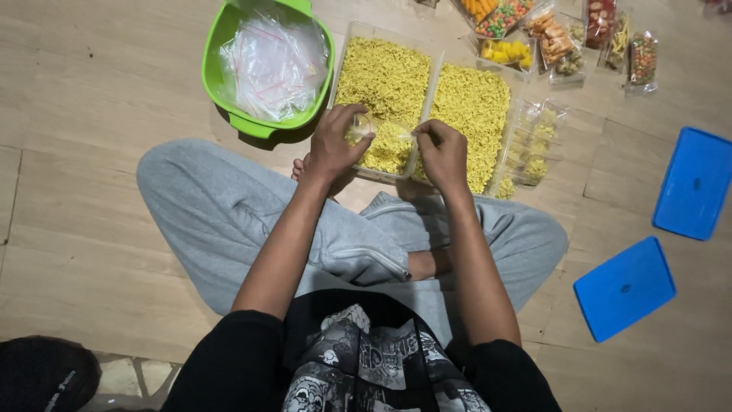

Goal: Packing small yellow snack noodles into individual plastic bags while sitting on the floor.

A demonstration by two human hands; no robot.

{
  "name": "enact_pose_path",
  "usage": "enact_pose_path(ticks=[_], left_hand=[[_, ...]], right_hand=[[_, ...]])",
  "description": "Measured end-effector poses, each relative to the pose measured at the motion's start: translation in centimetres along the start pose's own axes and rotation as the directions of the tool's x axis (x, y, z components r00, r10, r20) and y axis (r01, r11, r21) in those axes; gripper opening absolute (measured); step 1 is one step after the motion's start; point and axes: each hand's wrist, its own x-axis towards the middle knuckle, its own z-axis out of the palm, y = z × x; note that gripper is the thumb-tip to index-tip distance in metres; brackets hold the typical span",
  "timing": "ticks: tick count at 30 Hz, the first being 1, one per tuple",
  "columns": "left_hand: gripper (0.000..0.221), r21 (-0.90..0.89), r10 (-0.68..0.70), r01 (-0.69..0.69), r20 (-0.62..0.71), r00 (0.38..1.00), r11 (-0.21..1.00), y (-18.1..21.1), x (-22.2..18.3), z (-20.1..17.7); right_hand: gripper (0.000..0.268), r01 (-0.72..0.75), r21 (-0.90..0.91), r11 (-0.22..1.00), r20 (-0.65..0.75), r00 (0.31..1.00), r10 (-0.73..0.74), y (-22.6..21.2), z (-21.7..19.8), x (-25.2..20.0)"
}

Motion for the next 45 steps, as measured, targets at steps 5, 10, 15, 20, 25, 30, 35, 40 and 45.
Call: enact_pose_path(ticks=[5,10,15,20,25,30,35,40,45], left_hand=[[0.054,-0.049,-0.001,0.004,0.065,0.998,0.999,-1.0,-0.5,1.3],[0.049,-0.161,-0.083,0.092,0.058,0.995,0.983,-0.5,-0.5,1.4],[0.041,-0.475,-0.337,0.298,0.003,0.941,0.828,0.6,0.0,1.3],[0.034,-0.639,-0.363,0.285,0.011,0.932,0.714,0.5,0.8,0.0],[0.036,-0.594,-0.291,0.225,-0.015,0.957,0.773,-0.6,0.7,0.1],[0.031,-0.579,-0.321,0.174,-0.16,0.933,0.796,-0.2,2.1,-0.9],[0.032,-0.546,-0.35,0.208,-0.168,0.922,0.811,-0.5,1.3,-0.6],[0.031,-0.528,-0.377,0.235,-0.178,0.909,0.816,-0.6,1.1,-0.4],[0.029,-0.499,-0.379,0.241,-0.196,0.904,0.832,-0.6,1.0,-0.5]], right_hand=[[0.018,0.225,-0.178,0.958,0.051,0.974,-0.219,-1.8,1.2,0.3],[0.021,0.53,-0.564,0.633,0.138,0.817,-0.56,-3.0,2.4,-0.7],[0.019,0.381,-0.364,0.85,-0.159,0.874,-0.46,-3.5,0.8,-1.0],[0.014,0.279,-0.29,0.915,-0.215,0.913,-0.347,2.9,2.5,-1.4],[0.013,0.129,-0.289,0.949,-0.157,0.971,-0.179,4.4,4.3,-2.1],[0.02,0.035,-0.288,0.957,-0.042,0.998,-0.049,4.8,5.7,-0.6],[0.023,0.053,-0.365,0.929,0.036,0.998,-0.043,5.6,8.3,1.8],[0.023,0.032,-0.431,0.902,0.062,0.998,-0.006,4.8,10.1,3.6],[0.027,-0.038,-0.238,0.971,0.116,0.991,0.067,4.1,11.4,3.9]])
